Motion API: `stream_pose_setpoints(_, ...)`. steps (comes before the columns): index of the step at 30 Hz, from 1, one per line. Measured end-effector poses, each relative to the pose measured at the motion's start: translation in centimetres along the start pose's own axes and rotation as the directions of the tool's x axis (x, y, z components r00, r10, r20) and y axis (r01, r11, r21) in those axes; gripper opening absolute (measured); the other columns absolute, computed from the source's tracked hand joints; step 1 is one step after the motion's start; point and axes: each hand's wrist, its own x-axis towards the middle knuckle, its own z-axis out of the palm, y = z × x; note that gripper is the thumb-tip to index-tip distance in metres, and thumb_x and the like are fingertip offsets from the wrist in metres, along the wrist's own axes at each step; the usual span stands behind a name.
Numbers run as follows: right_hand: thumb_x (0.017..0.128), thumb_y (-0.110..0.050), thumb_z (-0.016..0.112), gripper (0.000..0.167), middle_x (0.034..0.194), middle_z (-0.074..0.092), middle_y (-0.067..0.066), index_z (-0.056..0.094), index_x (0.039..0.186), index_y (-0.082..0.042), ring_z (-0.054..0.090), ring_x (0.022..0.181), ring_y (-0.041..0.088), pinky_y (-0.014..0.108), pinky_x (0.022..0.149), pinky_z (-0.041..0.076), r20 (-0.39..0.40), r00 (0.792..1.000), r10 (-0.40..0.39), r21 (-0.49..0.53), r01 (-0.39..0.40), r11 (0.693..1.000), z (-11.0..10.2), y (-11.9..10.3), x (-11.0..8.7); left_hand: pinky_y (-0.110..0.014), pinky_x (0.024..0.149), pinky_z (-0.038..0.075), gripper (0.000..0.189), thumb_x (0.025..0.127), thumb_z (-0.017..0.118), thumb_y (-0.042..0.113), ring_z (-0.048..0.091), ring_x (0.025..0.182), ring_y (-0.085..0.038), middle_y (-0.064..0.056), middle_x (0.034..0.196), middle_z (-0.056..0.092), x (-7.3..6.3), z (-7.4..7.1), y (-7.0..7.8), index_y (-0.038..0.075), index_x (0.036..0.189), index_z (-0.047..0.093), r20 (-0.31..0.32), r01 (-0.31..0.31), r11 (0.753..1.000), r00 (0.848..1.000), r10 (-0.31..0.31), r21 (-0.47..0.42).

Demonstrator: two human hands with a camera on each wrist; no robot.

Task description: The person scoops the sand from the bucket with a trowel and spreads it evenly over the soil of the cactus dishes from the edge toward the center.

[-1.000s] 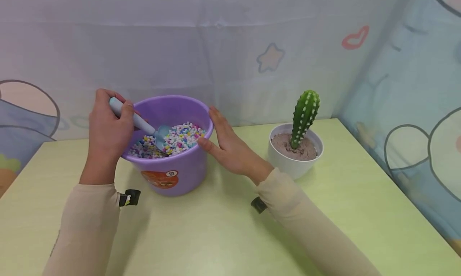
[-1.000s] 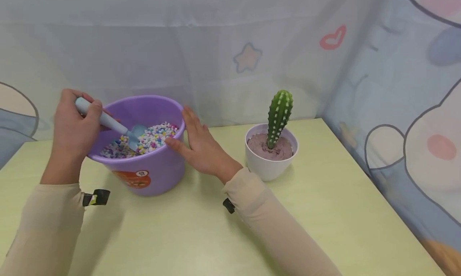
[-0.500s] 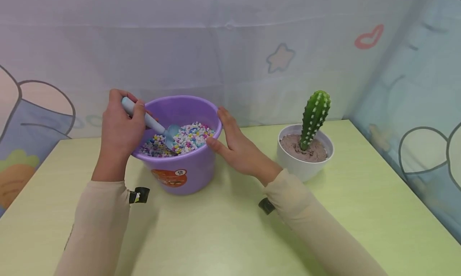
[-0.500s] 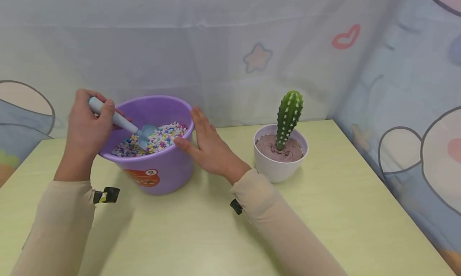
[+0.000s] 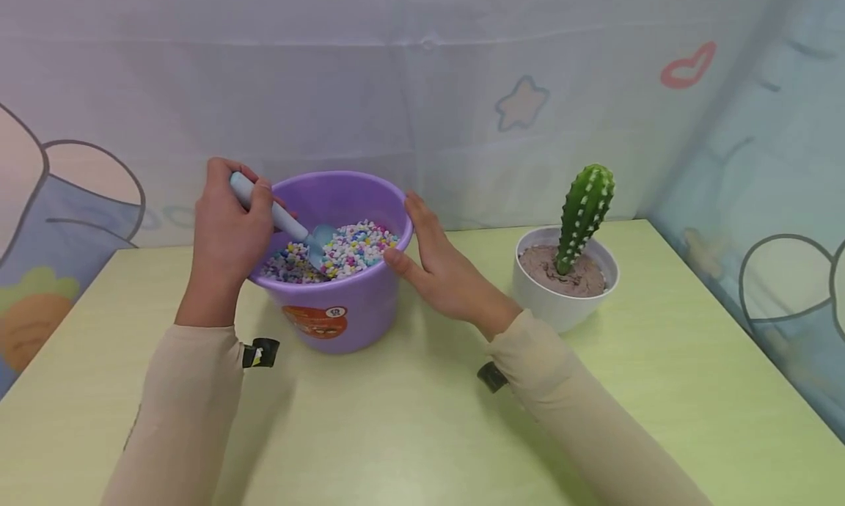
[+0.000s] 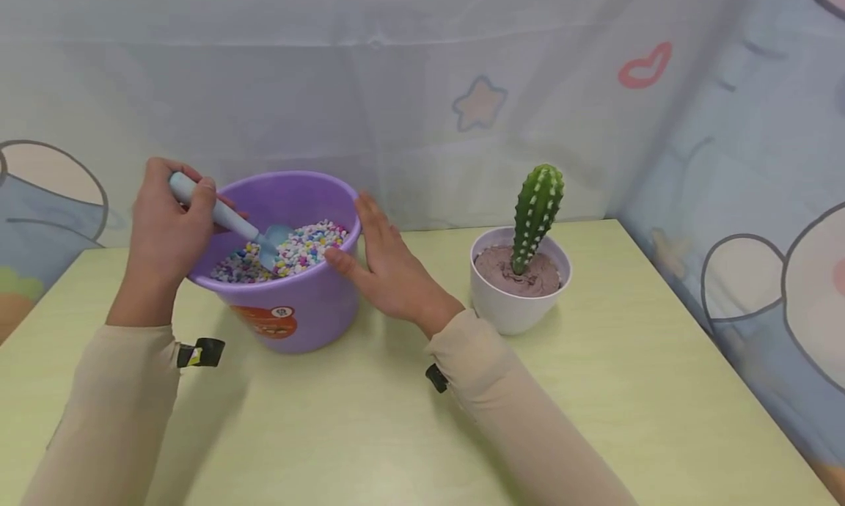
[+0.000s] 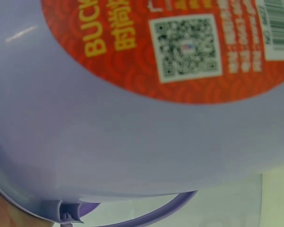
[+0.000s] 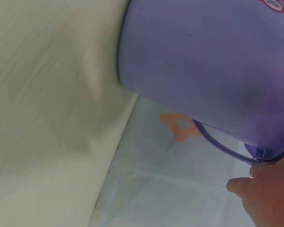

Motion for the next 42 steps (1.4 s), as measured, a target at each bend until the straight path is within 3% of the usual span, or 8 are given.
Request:
stream_pose_setpoints(18, 0.093, -0.074, 0.029, 0.093, 0.163, -0.007, -0.002, -0.004, 0.157, -0.015, -0.001, 0.147, 0.013, 0.047, 0.117, 0.015, 0.003, 1.000, -0.005, 0.002, 0.005, 1.000, -0.1, 0.0, 0.2, -0.039, 0.067, 0.047, 0.038, 0.104, 0.041, 0.037, 0.064, 0.082, -0.030, -0.019, 0.102, 0.069, 0.1, -0.2, 0.1, 0.003, 0.122, 0.036, 0.002, -0.011, 0.998, 1.000, 0.011, 0.065)
stream_pose_setpoints(24, 0.094, -0.072, 0.030, 0.093, 0.163, -0.007, -0.003, -0.003, 0.157, -0.013, -0.002, 0.147, 0.012, 0.046, 0.117, 0.013, -0.008, 1.000, -0.012, 0.008, 0.012, 1.000, -0.1, 0.1, -0.1, -0.039, 0.062, 0.045, 0.039, 0.104, 0.042, 0.036, 0.057, 0.073, -0.030, -0.021, 0.090, 0.060, 0.2, 0.0, 0.2, 0.002, 0.122, 0.036, 0.007, -0.011, 0.996, 1.000, 0.011, 0.093)
stream_pose_setpoints(31, 0.092, -0.075, 0.027, 0.096, 0.164, -0.005, 0.002, -0.002, 0.157, -0.011, -0.001, 0.147, 0.014, 0.045, 0.117, 0.013, -0.018, 1.000, -0.023, -0.006, 0.023, 1.000, -0.3, 0.3, -0.1, -0.051, 0.069, 0.048, 0.046, 0.104, 0.039, 0.041, 0.060, 0.085, -0.040, -0.024, 0.095, 0.056, 0.9, -0.1, 0.6, 0.001, 0.125, 0.033, 0.031, 0.104, 0.980, 0.993, -0.111, 0.172)
stream_pose_setpoints(37, 0.091, -0.076, 0.027, 0.098, 0.164, -0.004, 0.005, -0.002, 0.157, -0.011, -0.002, 0.147, 0.014, 0.045, 0.117, 0.013, -0.004, 1.000, -0.018, 0.001, 0.018, 1.000, -0.2, 0.1, -0.1, -0.060, 0.079, 0.048, 0.052, 0.104, 0.036, 0.039, 0.058, 0.098, -0.049, -0.033, 0.105, 0.052, 1.4, -0.5, 1.0, -0.004, 0.133, 0.027, 0.061, 0.220, 0.938, 0.968, -0.244, 0.269)
stream_pose_setpoints(40, 0.091, -0.076, 0.027, 0.097, 0.164, -0.005, 0.004, -0.002, 0.157, -0.011, -0.002, 0.147, 0.014, 0.045, 0.117, 0.013, 0.002, 1.000, -0.015, 0.000, 0.015, 1.000, -0.2, -0.1, -0.1, -0.059, 0.082, 0.050, 0.055, 0.104, 0.036, 0.040, 0.062, 0.095, -0.050, -0.034, 0.106, 0.051, 1.5, -0.7, 1.1, -0.005, 0.134, 0.024, 0.086, 0.236, 0.929, 0.959, -0.271, 0.286)
stream_pose_setpoints(42, 0.091, -0.076, 0.027, 0.097, 0.164, -0.005, 0.003, -0.002, 0.157, -0.012, -0.001, 0.147, 0.014, 0.046, 0.117, 0.014, 0.003, 1.000, -0.013, -0.004, 0.013, 1.000, -0.2, -0.1, -0.1, -0.056, 0.081, 0.052, 0.054, 0.104, 0.037, 0.040, 0.067, 0.088, -0.045, -0.033, 0.104, 0.052, 1.6, -0.8, 1.0, -0.004, 0.133, 0.026, 0.115, 0.213, 0.940, 0.961, -0.251, 0.266)
